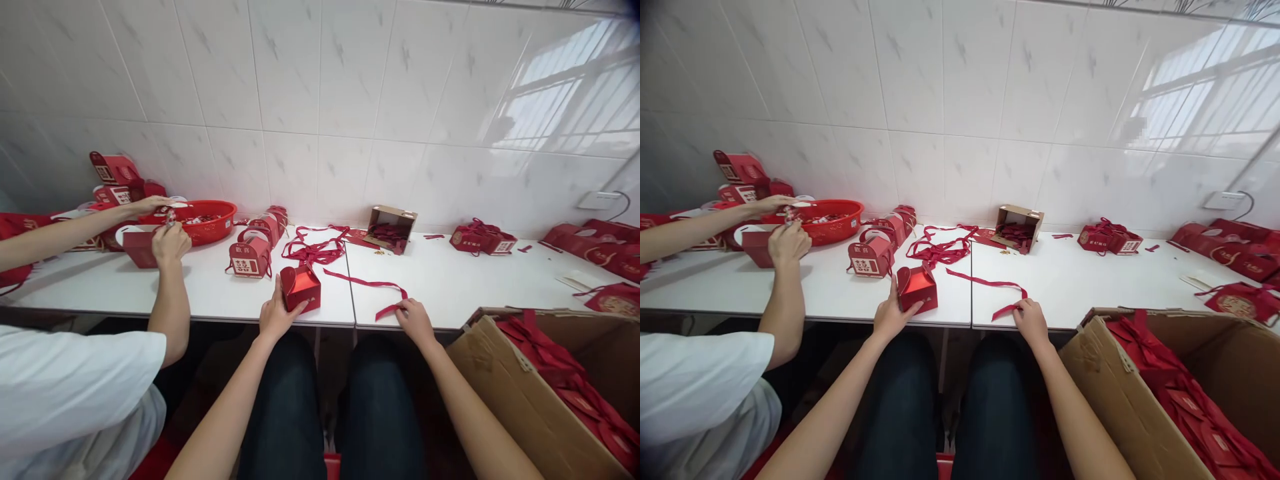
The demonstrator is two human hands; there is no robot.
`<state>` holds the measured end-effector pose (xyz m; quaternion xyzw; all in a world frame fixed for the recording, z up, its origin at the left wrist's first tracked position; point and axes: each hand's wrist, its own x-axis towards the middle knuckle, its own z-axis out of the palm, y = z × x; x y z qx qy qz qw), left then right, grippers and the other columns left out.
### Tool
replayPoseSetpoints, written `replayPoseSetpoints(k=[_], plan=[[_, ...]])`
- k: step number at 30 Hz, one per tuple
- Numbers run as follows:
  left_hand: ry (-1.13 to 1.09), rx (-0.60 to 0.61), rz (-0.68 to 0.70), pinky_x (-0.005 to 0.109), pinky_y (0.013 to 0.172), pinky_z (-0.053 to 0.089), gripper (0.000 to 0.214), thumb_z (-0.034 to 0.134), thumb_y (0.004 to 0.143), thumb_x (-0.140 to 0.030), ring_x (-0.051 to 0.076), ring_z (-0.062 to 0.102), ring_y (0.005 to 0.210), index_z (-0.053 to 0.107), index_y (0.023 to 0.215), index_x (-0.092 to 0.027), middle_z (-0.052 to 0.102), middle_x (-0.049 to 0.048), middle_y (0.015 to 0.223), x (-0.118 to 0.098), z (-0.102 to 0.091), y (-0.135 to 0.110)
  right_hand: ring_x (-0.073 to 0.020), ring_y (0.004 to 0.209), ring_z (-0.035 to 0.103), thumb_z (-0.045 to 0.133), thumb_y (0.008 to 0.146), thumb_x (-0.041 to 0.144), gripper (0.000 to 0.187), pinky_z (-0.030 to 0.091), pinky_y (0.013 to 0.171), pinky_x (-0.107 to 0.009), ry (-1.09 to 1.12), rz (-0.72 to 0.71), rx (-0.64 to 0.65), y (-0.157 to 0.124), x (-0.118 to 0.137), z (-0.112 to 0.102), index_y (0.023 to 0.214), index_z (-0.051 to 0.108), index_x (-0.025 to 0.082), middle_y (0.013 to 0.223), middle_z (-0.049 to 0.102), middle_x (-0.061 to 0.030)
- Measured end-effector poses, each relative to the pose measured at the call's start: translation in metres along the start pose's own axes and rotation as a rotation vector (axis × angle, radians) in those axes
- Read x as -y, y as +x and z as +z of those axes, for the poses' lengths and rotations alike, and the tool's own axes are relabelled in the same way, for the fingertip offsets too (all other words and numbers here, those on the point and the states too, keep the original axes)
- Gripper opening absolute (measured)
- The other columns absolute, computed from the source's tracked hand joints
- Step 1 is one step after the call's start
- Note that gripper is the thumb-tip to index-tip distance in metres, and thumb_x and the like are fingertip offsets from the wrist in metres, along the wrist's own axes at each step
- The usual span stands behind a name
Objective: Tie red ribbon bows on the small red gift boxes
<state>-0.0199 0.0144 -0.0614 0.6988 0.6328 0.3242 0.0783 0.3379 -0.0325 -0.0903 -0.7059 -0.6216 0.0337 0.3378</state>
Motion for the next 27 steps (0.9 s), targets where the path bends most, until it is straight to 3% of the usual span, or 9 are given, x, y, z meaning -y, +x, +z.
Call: replayPoseSetpoints(k=[7, 12, 15, 18, 27], plan=[[0.121, 0.003, -0.058, 0.044, 0.109, 0.019, 0.096, 0.033, 0.082, -0.067, 0.029, 0.040, 0.129, -0.001, 0.146, -0.003, 0.039, 0.0211, 0.142, -0.003, 0.012, 0.005, -0.0207, 0.097, 0.049, 0.043, 0.083, 0.026, 0.023, 0.038, 0.076, -0.029, -0.065, 0.102, -0.106, -0.007, 0.004, 0.010, 0.091, 0.064, 0.019, 0.099, 0.062, -0.0053], [0.140, -0.006, -0.041, 0.043, 0.107, 0.022, 0.093, 0.028, 0.080, -0.070, 0.029, 0.041, 0.128, 0.011, 0.146, -0.007, 0.045, 0.0201, 0.138, -0.002, 0.013, 0.006, -0.0190, 0.095, 0.052, 0.044, 0.084, 0.028, 0.024, 0.037, 0.073, -0.026, -0.066, 0.187, -0.106, -0.002, 0.003, 0.006, 0.094, 0.064, 0.020, 0.099, 0.063, -0.0046], [0.154, -0.011, -0.015, 0.044, 0.106, 0.023, 0.092, 0.028, 0.080, -0.070, 0.029, 0.040, 0.128, 0.010, 0.146, -0.009, 0.046, 0.0199, 0.137, -0.003, 0.014, 0.005, -0.0198, 0.085, 0.056, 0.034, 0.089, 0.030, 0.033, 0.038, 0.066, -0.028, -0.072, 0.320, -0.130, 0.006, 0.005, 0.006, 0.099, 0.063, 0.019, 0.095, 0.064, -0.0070], [0.170, -0.002, -0.020, 0.044, 0.106, 0.022, 0.093, 0.029, 0.079, -0.071, 0.029, 0.041, 0.128, 0.010, 0.146, -0.010, 0.048, 0.0191, 0.135, -0.004, 0.014, 0.004, -0.0228, 0.088, 0.056, 0.025, 0.092, 0.029, 0.039, 0.038, 0.067, -0.031, -0.096, 0.414, -0.186, 0.010, 0.011, 0.008, 0.104, 0.060, 0.017, 0.098, 0.063, -0.0110], [0.195, 0.002, -0.053, 0.044, 0.104, 0.024, 0.109, 0.040, 0.067, -0.079, 0.031, 0.043, 0.126, 0.009, 0.147, -0.012, 0.051, 0.0196, 0.131, -0.007, 0.012, 0.005, -0.0264, 0.094, 0.055, 0.026, 0.093, 0.027, 0.036, 0.040, 0.070, -0.034, -0.123, 0.489, -0.207, 0.011, 0.023, 0.007, 0.107, 0.057, 0.015, 0.095, 0.062, -0.0157]])
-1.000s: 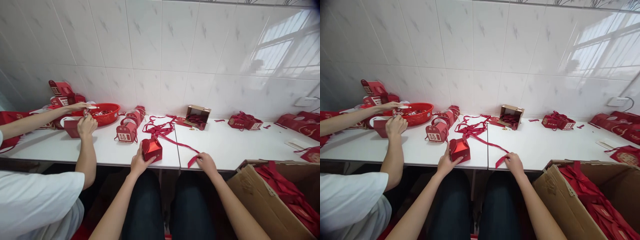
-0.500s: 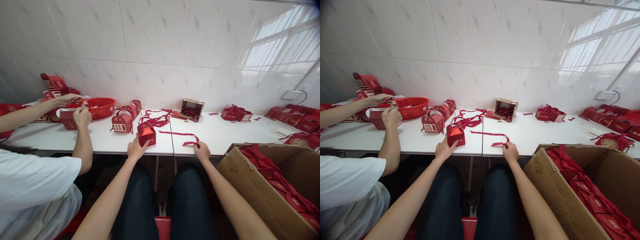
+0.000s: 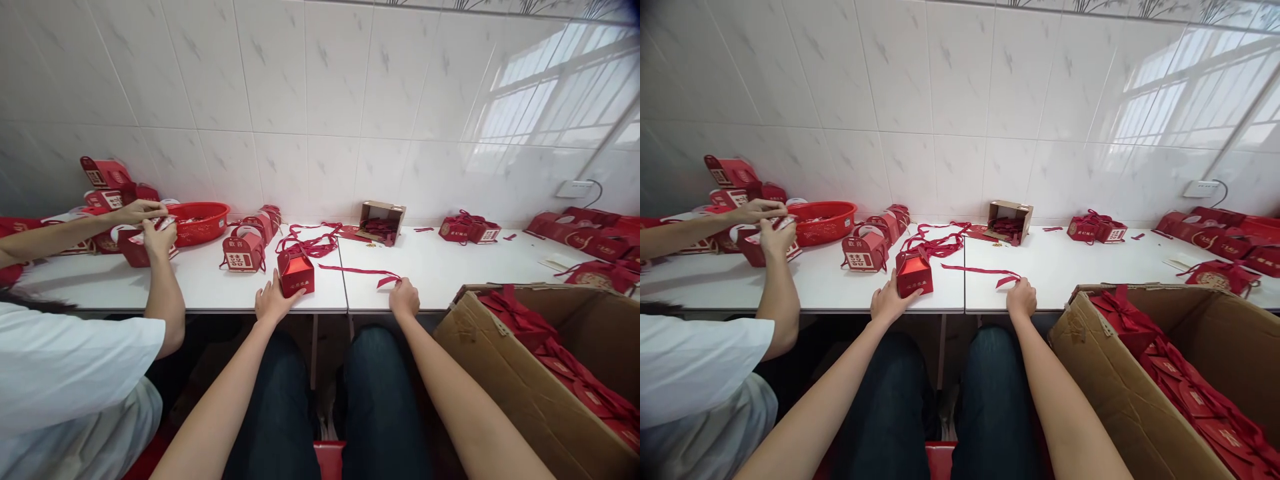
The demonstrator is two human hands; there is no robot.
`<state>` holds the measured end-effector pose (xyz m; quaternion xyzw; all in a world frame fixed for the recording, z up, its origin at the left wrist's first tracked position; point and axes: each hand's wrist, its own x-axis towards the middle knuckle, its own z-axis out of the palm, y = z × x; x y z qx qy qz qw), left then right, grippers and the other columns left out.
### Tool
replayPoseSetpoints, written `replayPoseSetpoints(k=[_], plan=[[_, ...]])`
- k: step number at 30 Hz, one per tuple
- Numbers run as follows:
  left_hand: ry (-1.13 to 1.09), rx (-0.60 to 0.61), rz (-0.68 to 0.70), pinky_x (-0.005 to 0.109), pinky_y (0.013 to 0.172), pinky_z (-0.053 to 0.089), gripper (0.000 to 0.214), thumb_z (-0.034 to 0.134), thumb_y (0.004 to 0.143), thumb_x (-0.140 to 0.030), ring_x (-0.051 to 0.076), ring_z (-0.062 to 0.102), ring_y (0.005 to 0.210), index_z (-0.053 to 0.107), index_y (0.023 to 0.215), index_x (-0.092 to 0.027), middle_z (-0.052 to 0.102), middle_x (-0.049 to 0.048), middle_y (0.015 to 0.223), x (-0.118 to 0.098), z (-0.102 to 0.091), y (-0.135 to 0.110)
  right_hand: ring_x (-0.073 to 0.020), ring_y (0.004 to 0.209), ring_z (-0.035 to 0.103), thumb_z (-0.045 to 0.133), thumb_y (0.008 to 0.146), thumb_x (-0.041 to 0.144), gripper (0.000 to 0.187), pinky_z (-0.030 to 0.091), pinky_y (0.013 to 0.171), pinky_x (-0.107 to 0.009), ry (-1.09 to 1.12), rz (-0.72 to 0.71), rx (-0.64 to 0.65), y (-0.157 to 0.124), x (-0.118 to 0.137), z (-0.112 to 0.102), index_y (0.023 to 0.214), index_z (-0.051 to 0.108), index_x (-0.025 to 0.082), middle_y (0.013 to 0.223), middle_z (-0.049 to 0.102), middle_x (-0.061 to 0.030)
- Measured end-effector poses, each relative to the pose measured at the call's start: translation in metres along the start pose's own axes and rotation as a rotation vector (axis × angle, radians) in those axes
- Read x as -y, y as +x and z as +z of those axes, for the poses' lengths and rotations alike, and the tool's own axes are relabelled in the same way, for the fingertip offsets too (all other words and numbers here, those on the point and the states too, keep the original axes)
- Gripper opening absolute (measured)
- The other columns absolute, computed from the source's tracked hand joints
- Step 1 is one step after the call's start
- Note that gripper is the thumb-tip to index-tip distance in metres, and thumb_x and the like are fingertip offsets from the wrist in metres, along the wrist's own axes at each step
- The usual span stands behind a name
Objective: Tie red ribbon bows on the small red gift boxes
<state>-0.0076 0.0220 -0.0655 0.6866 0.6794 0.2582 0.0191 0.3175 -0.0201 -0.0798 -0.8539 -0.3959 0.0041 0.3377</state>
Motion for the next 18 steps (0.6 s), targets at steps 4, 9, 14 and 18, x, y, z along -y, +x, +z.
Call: replayPoseSetpoints(k=[4, 9, 14, 18], plan=[[-0.005, 0.006, -0.001, 0.044, 0.106, 0.023, 0.108, 0.039, 0.067, -0.079, 0.032, 0.039, 0.129, 0.011, 0.146, -0.011, 0.048, 0.0205, 0.134, 0.0013, 0.0007, -0.0003, -0.0269, 0.095, 0.056, 0.026, 0.093, 0.027, 0.036, 0.039, 0.069, -0.034, -0.014, 0.000, 0.000, 0.0000, 0.0015, -0.0011, 0.106, 0.057, 0.015, 0.095, 0.062, -0.0155], [-0.007, 0.026, -0.007, 0.044, 0.106, 0.021, 0.104, 0.040, 0.068, -0.077, 0.031, 0.038, 0.129, 0.016, 0.145, -0.011, 0.048, 0.0196, 0.135, 0.0008, -0.0018, -0.0013, -0.0270, 0.095, 0.055, 0.026, 0.093, 0.027, 0.035, 0.040, 0.069, -0.034, -0.023, -0.004, -0.006, 0.0000, 0.0017, 0.0001, 0.105, 0.057, 0.014, 0.095, 0.062, -0.0156], [-0.007, 0.029, -0.016, 0.044, 0.106, 0.021, 0.105, 0.040, 0.068, -0.078, 0.031, 0.037, 0.130, 0.018, 0.145, -0.010, 0.047, 0.0201, 0.135, 0.0012, -0.0006, -0.0005, -0.0260, 0.098, 0.054, 0.026, 0.092, 0.025, 0.036, 0.040, 0.071, -0.034, -0.025, -0.025, -0.031, 0.0000, 0.0005, 0.0020, 0.106, 0.057, 0.015, 0.105, 0.061, -0.0143], [-0.003, 0.029, -0.012, 0.043, 0.108, 0.019, 0.102, 0.041, 0.070, -0.075, 0.030, 0.037, 0.131, 0.019, 0.144, -0.009, 0.047, 0.0194, 0.136, 0.0030, 0.0024, -0.0001, -0.0265, 0.097, 0.054, 0.026, 0.092, 0.024, 0.036, 0.040, 0.072, -0.034, -0.030, -0.034, -0.029, 0.0002, -0.0007, 0.0040, 0.106, 0.057, 0.014, 0.104, 0.061, -0.0142]])
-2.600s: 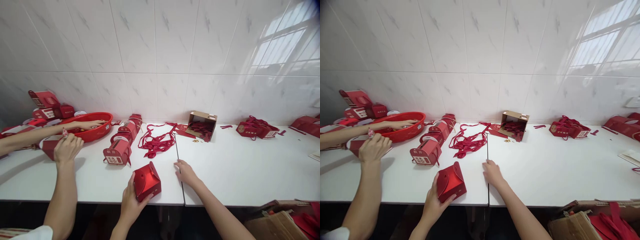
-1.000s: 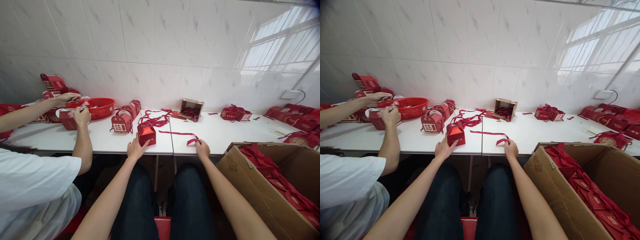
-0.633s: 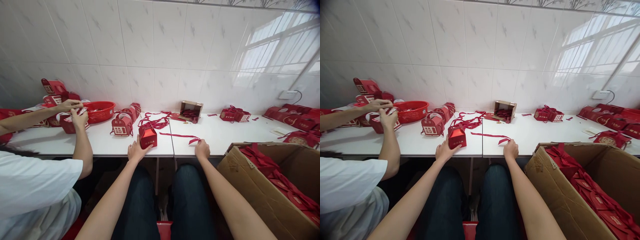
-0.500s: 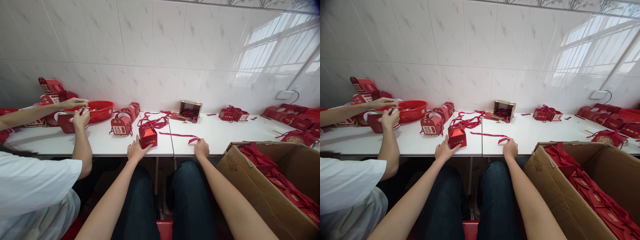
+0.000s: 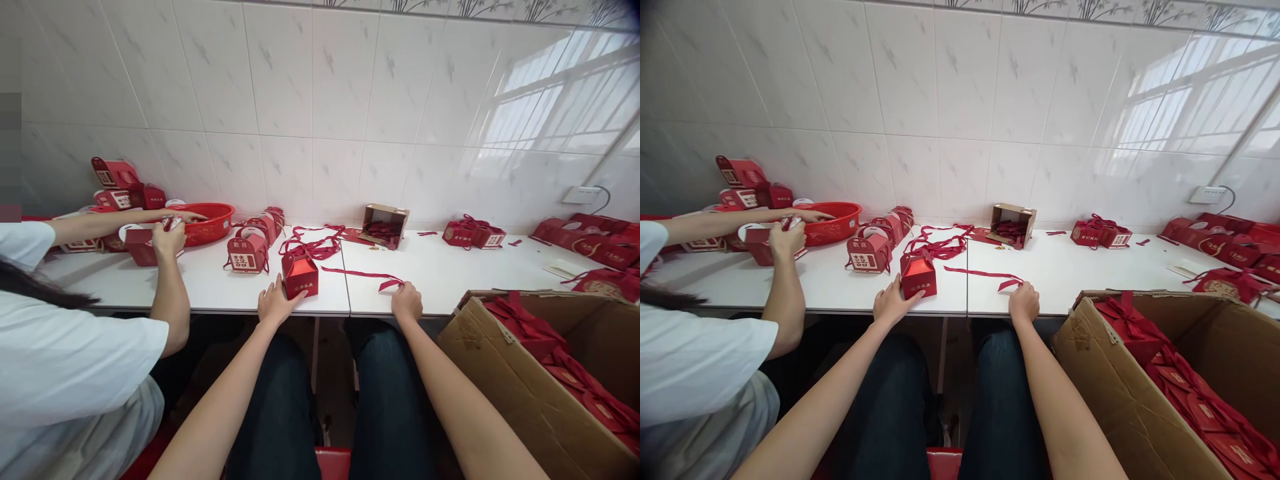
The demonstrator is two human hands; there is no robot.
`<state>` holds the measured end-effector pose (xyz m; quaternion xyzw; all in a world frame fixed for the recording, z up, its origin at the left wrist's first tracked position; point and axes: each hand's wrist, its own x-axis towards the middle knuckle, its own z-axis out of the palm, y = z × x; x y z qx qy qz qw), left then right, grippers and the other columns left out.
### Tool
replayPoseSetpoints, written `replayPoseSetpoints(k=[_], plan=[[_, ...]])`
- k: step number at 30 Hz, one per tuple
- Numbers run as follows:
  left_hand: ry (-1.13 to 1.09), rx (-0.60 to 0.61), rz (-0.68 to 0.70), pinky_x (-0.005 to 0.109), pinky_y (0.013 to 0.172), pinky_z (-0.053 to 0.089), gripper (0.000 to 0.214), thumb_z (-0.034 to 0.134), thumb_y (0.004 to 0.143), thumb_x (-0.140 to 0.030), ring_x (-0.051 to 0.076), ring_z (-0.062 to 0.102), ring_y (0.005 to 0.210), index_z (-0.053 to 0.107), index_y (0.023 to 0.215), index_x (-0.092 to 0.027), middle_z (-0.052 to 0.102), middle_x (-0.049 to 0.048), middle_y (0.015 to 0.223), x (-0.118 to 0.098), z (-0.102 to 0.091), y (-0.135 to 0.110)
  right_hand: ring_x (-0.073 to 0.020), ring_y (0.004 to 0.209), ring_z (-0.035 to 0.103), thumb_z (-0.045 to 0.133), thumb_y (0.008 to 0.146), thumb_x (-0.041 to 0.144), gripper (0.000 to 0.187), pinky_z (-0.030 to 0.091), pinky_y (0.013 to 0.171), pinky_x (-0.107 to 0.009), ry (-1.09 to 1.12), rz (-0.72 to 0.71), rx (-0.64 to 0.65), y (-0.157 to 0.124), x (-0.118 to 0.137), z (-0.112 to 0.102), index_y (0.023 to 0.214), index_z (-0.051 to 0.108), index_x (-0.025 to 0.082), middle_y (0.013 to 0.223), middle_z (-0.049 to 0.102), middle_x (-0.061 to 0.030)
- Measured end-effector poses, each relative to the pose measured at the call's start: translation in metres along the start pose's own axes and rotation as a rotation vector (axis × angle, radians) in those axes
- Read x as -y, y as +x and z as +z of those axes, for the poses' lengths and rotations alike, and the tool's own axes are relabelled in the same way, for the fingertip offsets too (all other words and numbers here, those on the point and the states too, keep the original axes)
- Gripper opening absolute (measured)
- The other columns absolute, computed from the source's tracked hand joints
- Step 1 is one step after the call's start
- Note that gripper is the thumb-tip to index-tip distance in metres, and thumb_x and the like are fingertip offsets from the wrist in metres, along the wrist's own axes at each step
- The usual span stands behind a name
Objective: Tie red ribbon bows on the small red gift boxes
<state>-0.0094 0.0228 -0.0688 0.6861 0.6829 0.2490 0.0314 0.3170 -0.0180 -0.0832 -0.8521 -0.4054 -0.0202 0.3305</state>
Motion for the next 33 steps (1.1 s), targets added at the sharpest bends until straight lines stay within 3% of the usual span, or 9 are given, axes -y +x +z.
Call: replayPoseSetpoints(k=[8, 16, 25, 27, 29, 31, 32, 33], plan=[[0.003, 0.022, 0.002, 0.043, 0.108, 0.019, 0.101, 0.045, 0.069, -0.073, 0.030, 0.035, 0.132, 0.019, 0.144, -0.011, 0.043, 0.0180, 0.139, -0.002, -0.004, 0.000, -0.0282, 0.098, 0.053, 0.027, 0.092, 0.023, 0.037, 0.040, 0.074, -0.036, -0.018, -0.047, 0.014, 0.000, -0.002, 0.003, 0.105, 0.059, 0.011, 0.103, 0.061, -0.0172], [-0.036, 0.102, -0.027, 0.042, 0.109, 0.022, 0.118, 0.052, 0.061, -0.076, 0.034, 0.031, 0.133, 0.008, 0.146, -0.007, 0.031, 0.0179, 0.147, -0.003, -0.010, 0.001, -0.0269, 0.098, 0.051, 0.029, 0.092, 0.022, 0.036, 0.039, 0.076, -0.035, -0.010, -0.066, 0.016, 0.001, -0.005, 0.004, 0.106, 0.061, 0.010, 0.105, 0.061, -0.0157], [-0.133, 0.070, -0.028, 0.044, 0.110, 0.018, 0.104, 0.049, 0.071, -0.070, 0.029, 0.039, 0.130, 0.009, 0.145, -0.008, 0.047, 0.0183, 0.136, 0.004, -0.003, 0.005, -0.0268, 0.098, 0.050, 0.037, 0.088, 0.025, 0.032, 0.038, 0.074, -0.034, 0.054, -0.087, 0.031, 0.000, -0.007, 0.000, 0.098, 0.066, 0.015, 0.107, 0.061, -0.0128], [-0.177, -0.005, 0.007, 0.045, 0.109, 0.022, 0.104, 0.054, 0.070, -0.065, 0.030, 0.038, 0.130, 0.009, 0.144, -0.008, 0.043, 0.0201, 0.139, 0.006, -0.002, 0.002, -0.0272, 0.095, 0.052, 0.037, 0.086, 0.025, 0.032, 0.039, 0.072, -0.035, 0.094, -0.091, 0.039, 0.000, -0.007, -0.001, 0.093, 0.066, 0.014, 0.104, 0.062, -0.0132], [-0.234, -0.213, 0.060, 0.046, 0.107, 0.026, 0.100, 0.059, 0.070, -0.058, 0.032, 0.032, 0.132, 0.014, 0.142, -0.006, 0.035, 0.0234, 0.142, 0.003, -0.006, -0.007, -0.0250, 0.090, 0.054, 0.039, 0.084, 0.025, 0.029, 0.040, 0.073, -0.034, 0.150, -0.122, 0.056, -0.002, -0.001, -0.005, 0.085, 0.065, 0.015, 0.098, 0.063, -0.0118], [-0.289, -0.501, 0.174, 0.047, 0.107, 0.025, 0.080, 0.059, 0.075, -0.048, 0.032, 0.028, 0.133, 0.027, 0.136, -0.007, 0.035, 0.0233, 0.140, -0.010, -0.017, -0.023, -0.0219, 0.086, 0.056, 0.042, 0.081, 0.024, 0.022, 0.040, 0.079, -0.033, 0.240, -0.239, 0.061, -0.010, 0.012, -0.014, 0.075, 0.062, 0.016, 0.091, 0.063, -0.0087], [-0.305, -0.558, 0.274, 0.048, 0.107, 0.024, 0.062, 0.057, 0.079, -0.041, 0.030, 0.030, 0.131, 0.036, 0.130, -0.012, 0.038, 0.0204, 0.136, -0.019, -0.024, -0.033, -0.0213, 0.086, 0.056, 0.044, 0.080, 0.023, 0.019, 0.038, 0.084, -0.035, 0.307, -0.350, 0.057, -0.018, 0.021, -0.021, 0.071, 0.060, 0.017, 0.089, 0.063, -0.0075], [-0.325, -0.539, 0.370, 0.047, 0.107, 0.025, 0.043, 0.053, 0.083, -0.032, 0.028, 0.033, 0.129, 0.044, 0.122, -0.017, 0.043, 0.0158, 0.133, -0.030, -0.032, -0.043, -0.0211, 0.087, 0.055, 0.045, 0.079, 0.024, 0.018, 0.036, 0.087, -0.036, 0.383, -0.472, 0.062, -0.027, 0.031, -0.029, 0.068, 0.058, 0.018, 0.087, 0.062, -0.0066]])
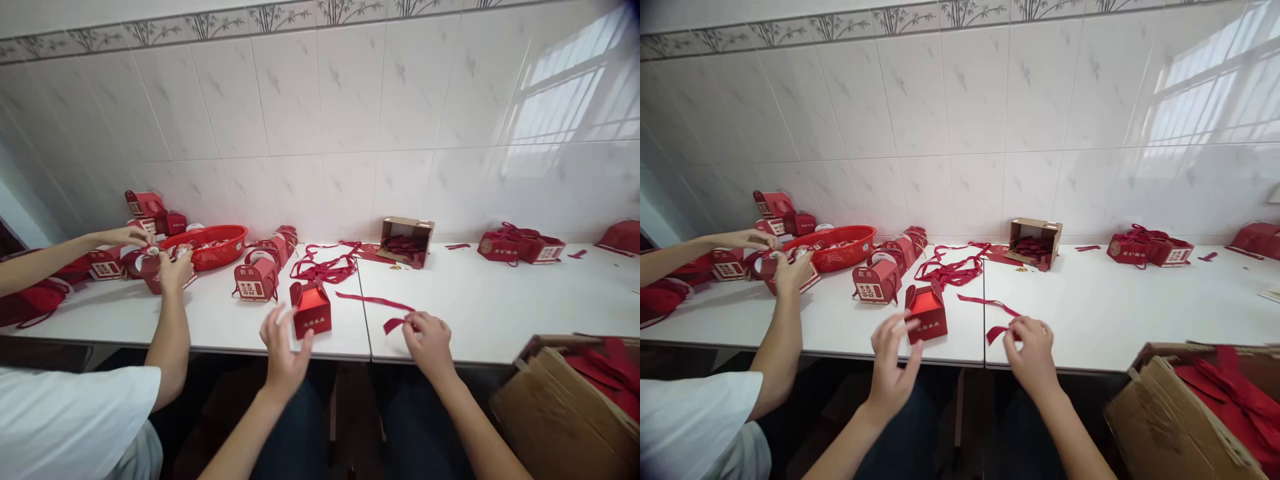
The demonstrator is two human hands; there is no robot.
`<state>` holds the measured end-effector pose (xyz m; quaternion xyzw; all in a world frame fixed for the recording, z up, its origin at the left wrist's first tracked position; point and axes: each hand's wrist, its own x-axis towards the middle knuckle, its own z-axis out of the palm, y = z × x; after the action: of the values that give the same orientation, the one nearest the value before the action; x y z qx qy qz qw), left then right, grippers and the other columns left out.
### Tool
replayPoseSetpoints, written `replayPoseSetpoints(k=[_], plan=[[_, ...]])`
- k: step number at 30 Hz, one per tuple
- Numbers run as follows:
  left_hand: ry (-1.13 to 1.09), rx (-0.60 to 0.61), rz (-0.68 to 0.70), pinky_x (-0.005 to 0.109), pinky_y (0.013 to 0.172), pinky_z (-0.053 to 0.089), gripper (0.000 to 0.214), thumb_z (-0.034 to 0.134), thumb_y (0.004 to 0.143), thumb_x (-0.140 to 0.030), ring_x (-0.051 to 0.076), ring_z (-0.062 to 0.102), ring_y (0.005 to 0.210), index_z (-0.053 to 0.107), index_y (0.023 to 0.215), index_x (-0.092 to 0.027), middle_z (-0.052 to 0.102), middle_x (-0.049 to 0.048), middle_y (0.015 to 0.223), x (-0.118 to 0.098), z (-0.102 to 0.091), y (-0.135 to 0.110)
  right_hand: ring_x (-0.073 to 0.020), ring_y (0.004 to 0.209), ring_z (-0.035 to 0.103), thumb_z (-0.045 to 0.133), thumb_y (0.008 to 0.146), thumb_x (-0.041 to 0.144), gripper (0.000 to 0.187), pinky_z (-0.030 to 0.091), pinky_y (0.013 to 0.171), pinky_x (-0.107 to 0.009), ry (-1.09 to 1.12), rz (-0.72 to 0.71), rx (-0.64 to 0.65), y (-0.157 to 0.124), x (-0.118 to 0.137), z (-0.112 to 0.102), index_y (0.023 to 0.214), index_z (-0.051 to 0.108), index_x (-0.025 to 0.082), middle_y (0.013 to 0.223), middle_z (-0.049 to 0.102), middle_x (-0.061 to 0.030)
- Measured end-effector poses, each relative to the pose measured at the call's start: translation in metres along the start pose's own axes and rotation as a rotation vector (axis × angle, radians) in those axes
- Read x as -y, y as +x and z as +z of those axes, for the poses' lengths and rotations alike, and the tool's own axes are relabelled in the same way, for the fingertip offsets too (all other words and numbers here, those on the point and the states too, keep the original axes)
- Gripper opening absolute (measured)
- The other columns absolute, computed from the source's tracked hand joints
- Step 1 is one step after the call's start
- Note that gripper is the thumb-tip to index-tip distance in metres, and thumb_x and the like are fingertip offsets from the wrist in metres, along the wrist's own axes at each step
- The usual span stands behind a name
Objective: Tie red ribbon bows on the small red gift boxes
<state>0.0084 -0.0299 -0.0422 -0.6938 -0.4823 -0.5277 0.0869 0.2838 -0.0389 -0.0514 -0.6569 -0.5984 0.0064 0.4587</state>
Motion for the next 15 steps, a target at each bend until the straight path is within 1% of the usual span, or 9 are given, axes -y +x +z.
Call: replayPoseSetpoints(k=[1, 3, 5, 7, 8, 10, 12, 14, 15], plan=[[-0.064, 0.089, 0.078, 0.046, 0.106, 0.027, 0.031, 0.050, 0.085, -0.024, 0.025, 0.036, 0.126, 0.049, 0.116, -0.022, 0.047, 0.0116, 0.128, -0.016, -0.007, -0.001, -0.0201, 0.084, 0.055, 0.045, 0.081, 0.025, 0.019, 0.037, 0.085, -0.035, 0.084, -0.111, 0.072, -0.004, 0.017, -0.003, 0.067, 0.055, 0.018, 0.085, 0.061, -0.0058], [-0.188, 0.348, 0.129, 0.043, 0.105, 0.030, 0.033, 0.049, 0.085, -0.021, 0.024, 0.037, 0.125, 0.049, 0.117, -0.024, 0.051, 0.0090, 0.126, -0.045, -0.018, 0.001, -0.0164, 0.075, 0.053, 0.042, 0.086, 0.027, 0.022, 0.040, 0.073, -0.029, 0.260, -0.233, 0.300, -0.013, 0.052, -0.010, 0.068, 0.051, 0.019, 0.078, 0.057, -0.0040], [-0.278, 0.532, 0.057, 0.040, 0.101, 0.035, 0.033, 0.052, 0.085, -0.027, 0.024, 0.043, 0.118, 0.051, 0.117, -0.024, 0.055, 0.0085, 0.120, -0.062, -0.025, 0.008, -0.0140, 0.066, 0.049, 0.040, 0.089, 0.031, 0.026, 0.038, 0.063, -0.025, 0.369, -0.234, 0.466, -0.020, 0.079, -0.015, 0.069, 0.050, 0.018, 0.071, 0.054, -0.0023], [-0.365, 0.696, -0.054, 0.035, 0.092, 0.041, 0.020, 0.047, 0.088, -0.032, 0.021, 0.053, 0.101, 0.060, 0.099, -0.022, 0.063, 0.0064, 0.101, -0.065, -0.027, 0.016, -0.0125, 0.061, 0.045, 0.040, 0.090, 0.036, 0.031, 0.036, 0.058, -0.024, 0.430, -0.173, 0.566, -0.023, 0.093, -0.015, 0.067, 0.049, 0.018, 0.065, 0.052, -0.0006], [-0.399, 0.758, -0.106, 0.032, 0.087, 0.042, 0.023, 0.043, 0.090, -0.033, 0.019, 0.055, 0.091, 0.062, 0.088, -0.021, 0.064, 0.0052, 0.090, -0.062, -0.027, 0.020, -0.0119, 0.059, 0.044, 0.041, 0.090, 0.038, 0.033, 0.035, 0.057, -0.023, 0.448, -0.138, 0.611, -0.022, 0.094, -0.014, 0.066, 0.049, 0.018, 0.062, 0.051, 0.0001], [-0.458, 0.841, -0.193, 0.029, 0.080, 0.042, 0.034, 0.039, 0.092, -0.035, 0.017, 0.056, 0.079, 0.063, 0.074, -0.019, 0.062, 0.0041, 0.076, -0.053, -0.026, 0.025, -0.0112, 0.057, 0.043, 0.043, 0.089, 0.043, 0.037, 0.034, 0.056, -0.023, 0.464, -0.057, 0.712, -0.021, 0.090, -0.009, 0.063, 0.049, 0.018, 0.057, 0.049, 0.0013], [-0.576, 0.873, -0.325, 0.028, 0.077, 0.042, 0.039, 0.040, 0.091, -0.038, 0.017, 0.056, 0.075, 0.062, 0.067, -0.018, 0.061, 0.0039, 0.070, -0.042, -0.025, 0.028, -0.0119, 0.057, 0.045, 0.047, 0.086, 0.049, 0.039, 0.036, 0.058, -0.024, 0.457, 0.031, 0.802, -0.021, 0.080, -0.005, 0.063, 0.052, 0.017, 0.056, 0.049, 0.0012], [-0.802, 0.867, -0.519, 0.029, 0.075, 0.043, 0.043, 0.041, 0.091, -0.038, 0.017, 0.058, 0.070, 0.061, 0.059, -0.017, 0.059, 0.0037, 0.062, -0.033, -0.026, 0.029, -0.0141, 0.064, 0.049, 0.053, 0.081, 0.054, 0.039, 0.039, 0.062, -0.025, 0.457, 0.135, 0.839, -0.023, 0.068, -0.004, 0.068, 0.057, 0.017, 0.066, 0.054, -0.0014], [-0.926, 0.827, -0.621, 0.029, 0.073, 0.044, 0.045, 0.042, 0.090, -0.038, 0.017, 0.058, 0.066, 0.061, 0.056, -0.017, 0.058, 0.0034, 0.058, -0.028, -0.028, 0.029, -0.0151, 0.067, 0.050, 0.055, 0.078, 0.056, 0.039, 0.040, 0.064, -0.025, 0.470, 0.193, 0.847, -0.024, 0.062, -0.004, 0.073, 0.059, 0.018, 0.072, 0.057, -0.0028]])
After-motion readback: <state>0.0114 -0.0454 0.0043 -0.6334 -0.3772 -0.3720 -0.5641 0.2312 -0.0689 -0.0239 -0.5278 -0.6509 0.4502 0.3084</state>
